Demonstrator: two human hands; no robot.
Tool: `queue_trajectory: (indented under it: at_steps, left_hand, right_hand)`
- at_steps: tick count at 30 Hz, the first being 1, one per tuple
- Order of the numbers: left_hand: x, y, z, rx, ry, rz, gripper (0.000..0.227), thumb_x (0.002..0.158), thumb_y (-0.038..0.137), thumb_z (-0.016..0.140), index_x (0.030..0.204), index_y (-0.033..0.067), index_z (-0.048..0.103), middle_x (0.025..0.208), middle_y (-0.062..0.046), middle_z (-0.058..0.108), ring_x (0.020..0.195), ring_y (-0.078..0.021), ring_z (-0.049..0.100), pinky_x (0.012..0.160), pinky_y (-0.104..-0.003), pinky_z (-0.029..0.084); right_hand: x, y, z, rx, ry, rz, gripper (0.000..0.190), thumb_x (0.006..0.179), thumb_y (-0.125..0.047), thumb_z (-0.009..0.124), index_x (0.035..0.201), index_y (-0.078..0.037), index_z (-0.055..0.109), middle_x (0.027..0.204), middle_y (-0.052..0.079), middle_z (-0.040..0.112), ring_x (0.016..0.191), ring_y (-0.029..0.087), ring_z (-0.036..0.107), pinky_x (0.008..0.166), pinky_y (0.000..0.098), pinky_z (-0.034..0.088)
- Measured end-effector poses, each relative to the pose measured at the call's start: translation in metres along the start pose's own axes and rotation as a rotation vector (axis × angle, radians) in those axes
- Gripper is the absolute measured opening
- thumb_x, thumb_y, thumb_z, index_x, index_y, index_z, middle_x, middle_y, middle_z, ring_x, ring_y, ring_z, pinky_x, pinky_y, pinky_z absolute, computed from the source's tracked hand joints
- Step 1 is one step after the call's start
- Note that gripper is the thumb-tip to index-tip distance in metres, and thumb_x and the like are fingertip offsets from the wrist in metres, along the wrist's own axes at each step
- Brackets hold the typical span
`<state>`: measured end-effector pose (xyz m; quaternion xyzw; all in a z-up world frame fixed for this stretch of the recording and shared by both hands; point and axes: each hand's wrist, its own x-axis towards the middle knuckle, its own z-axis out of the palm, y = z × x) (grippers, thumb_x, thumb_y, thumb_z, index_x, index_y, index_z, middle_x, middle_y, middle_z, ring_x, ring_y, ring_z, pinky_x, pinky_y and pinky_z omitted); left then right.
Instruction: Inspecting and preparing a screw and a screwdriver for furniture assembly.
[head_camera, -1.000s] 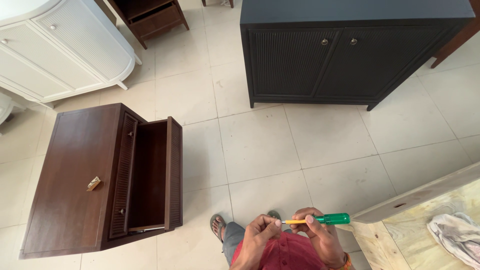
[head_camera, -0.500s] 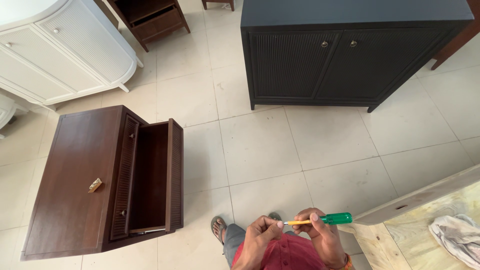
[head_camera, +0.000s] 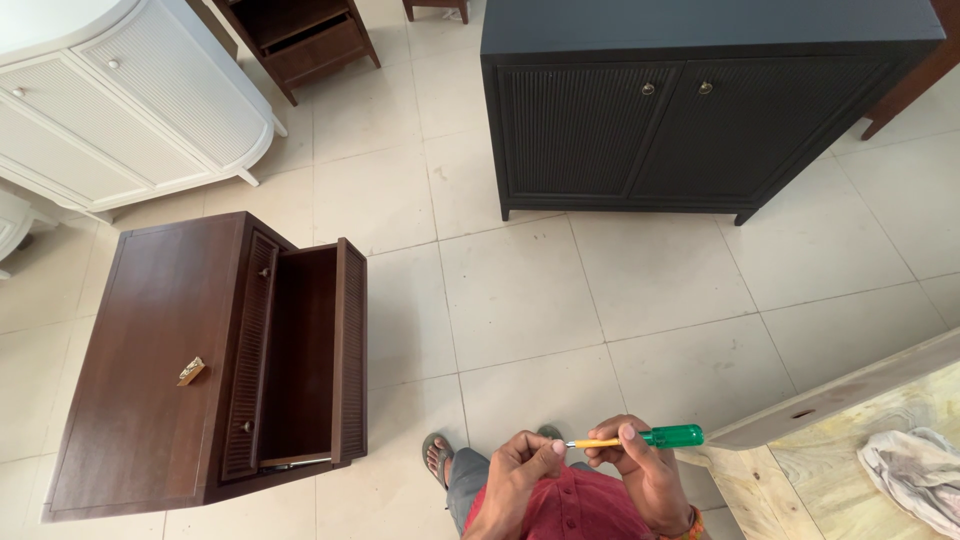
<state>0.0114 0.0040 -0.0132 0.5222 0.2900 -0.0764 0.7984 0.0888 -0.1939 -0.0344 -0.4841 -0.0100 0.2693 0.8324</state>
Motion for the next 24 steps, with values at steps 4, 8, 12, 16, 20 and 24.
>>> queue_trajectory:
  at_steps: [4,8,12,16,20,24]
  left_hand:
    - [-0.004,0.006,-0.002,-0.156,0.036,-0.128,0.026,0.091,0.022,0.077,0.095,-0.0025,0.068,0.075,-0.009,0.067,0.067,-0.0133,0.059,0.065,-0.028,0.047]
    - [-0.003,0.003,-0.005,-0.195,0.04,-0.117,0.026,0.091,0.022,0.076,0.096,-0.0025,0.069,0.077,-0.007,0.069,0.07,-0.0143,0.059,0.069,-0.029,0.049]
    - [-0.001,0.003,-0.004,-0.13,0.043,-0.1,0.027,0.091,0.023,0.074,0.097,-0.0024,0.071,0.082,-0.009,0.074,0.075,-0.0142,0.063,0.075,-0.029,0.052]
    - [-0.001,0.001,-0.004,-0.102,0.019,-0.087,0.027,0.092,0.023,0.073,0.099,-0.0032,0.072,0.083,-0.008,0.073,0.076,-0.013,0.062,0.076,-0.029,0.053]
    - [0.001,-0.002,-0.005,-0.1,0.023,-0.081,0.025,0.093,0.02,0.072,0.099,-0.0034,0.072,0.083,-0.008,0.074,0.074,-0.0123,0.061,0.075,-0.029,0.051]
    - [0.003,-0.004,-0.007,-0.109,0.016,-0.087,0.026,0.093,0.021,0.071,0.1,-0.0038,0.073,0.083,-0.008,0.074,0.074,-0.0121,0.062,0.075,-0.028,0.052]
  right_hand:
    - [-0.002,-0.002,-0.002,0.007,0.036,0.007,0.042,0.1,-0.032,0.054,0.099,0.007,0.068,0.099,0.02,0.07,0.084,0.026,0.069,0.076,0.0419,0.057]
    - [-0.005,-0.003,-0.009,0.009,0.083,0.004,0.041,0.101,-0.03,0.055,0.099,0.008,0.067,0.097,0.02,0.07,0.084,0.027,0.069,0.075,0.0423,0.056]
    - [-0.004,0.001,-0.016,-0.001,0.095,-0.005,0.041,0.101,-0.03,0.055,0.099,0.009,0.067,0.097,0.02,0.071,0.082,0.027,0.068,0.074,0.0423,0.056]
    - [-0.005,0.004,-0.016,-0.008,0.081,-0.016,0.04,0.101,-0.03,0.056,0.1,0.008,0.068,0.095,0.021,0.071,0.082,0.027,0.069,0.074,0.0422,0.056]
    - [-0.004,0.009,-0.019,-0.007,0.068,-0.009,0.039,0.101,-0.03,0.055,0.101,0.008,0.067,0.098,0.022,0.071,0.084,0.027,0.07,0.075,0.0422,0.057]
    - [-0.002,0.014,-0.022,-0.009,0.054,-0.024,0.038,0.101,-0.029,0.055,0.1,0.007,0.067,0.099,0.022,0.072,0.084,0.028,0.07,0.075,0.0422,0.058]
